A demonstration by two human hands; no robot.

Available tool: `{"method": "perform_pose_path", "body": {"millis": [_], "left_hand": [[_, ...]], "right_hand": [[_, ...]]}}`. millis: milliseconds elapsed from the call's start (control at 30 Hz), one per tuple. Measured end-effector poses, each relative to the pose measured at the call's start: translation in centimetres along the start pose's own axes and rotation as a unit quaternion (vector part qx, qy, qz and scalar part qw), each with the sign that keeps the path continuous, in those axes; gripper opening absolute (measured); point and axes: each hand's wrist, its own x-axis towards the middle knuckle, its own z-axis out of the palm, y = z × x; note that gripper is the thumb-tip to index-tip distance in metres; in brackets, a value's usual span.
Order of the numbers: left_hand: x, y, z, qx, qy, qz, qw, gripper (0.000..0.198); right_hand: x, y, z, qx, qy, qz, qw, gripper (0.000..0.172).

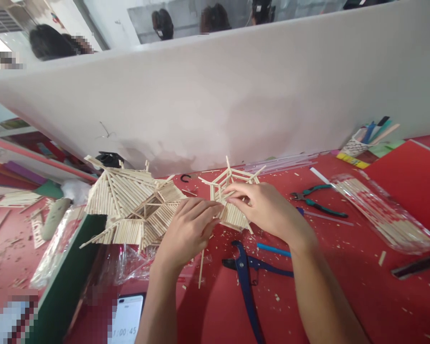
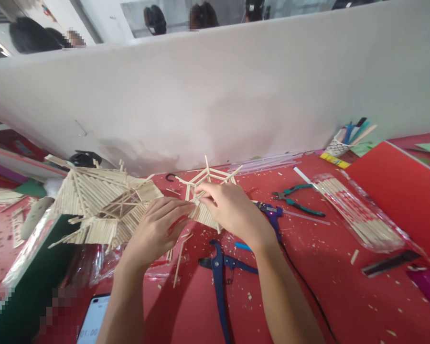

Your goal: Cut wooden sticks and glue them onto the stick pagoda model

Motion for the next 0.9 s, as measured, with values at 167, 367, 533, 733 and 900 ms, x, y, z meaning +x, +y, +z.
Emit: {"method": "perform_pose_path", "body": {"millis": [167,367,533,733,900], "left_hand": [[0.02,0.05,0.06,0.003,0.004,-0.002,1.000,0.022],[0.13,0.13,0.14,-0.004,0.009,-0.005,1.000,0.022],[0.13,0.10,0.22,-0.001,0.013,0.002,1.000,0.022],[-0.09,-0.12,0.25,-0.010,0.020,0.008,1.000,0.022],[-0.34,-0.07,0.25,-0.010,0.067,0.038,0.997,0.028]], "right_hand": [[0.05,0.03,0.06,-0.004,-0.005,0.005,1.000,0.029],[0.16,0.13,0.09,0.008,-0.018,0.010,1.000,0.027],[0.18,0.24,0.12,0.029,-0.011,-0.003,1.000,0.024],[0.18,0.18,0.08,0.048,-0.011,0.002,0.999,0.027],[0.19,0.36,-0.12,0.131,-0.025,-0.004,0.991,0.022]]}}
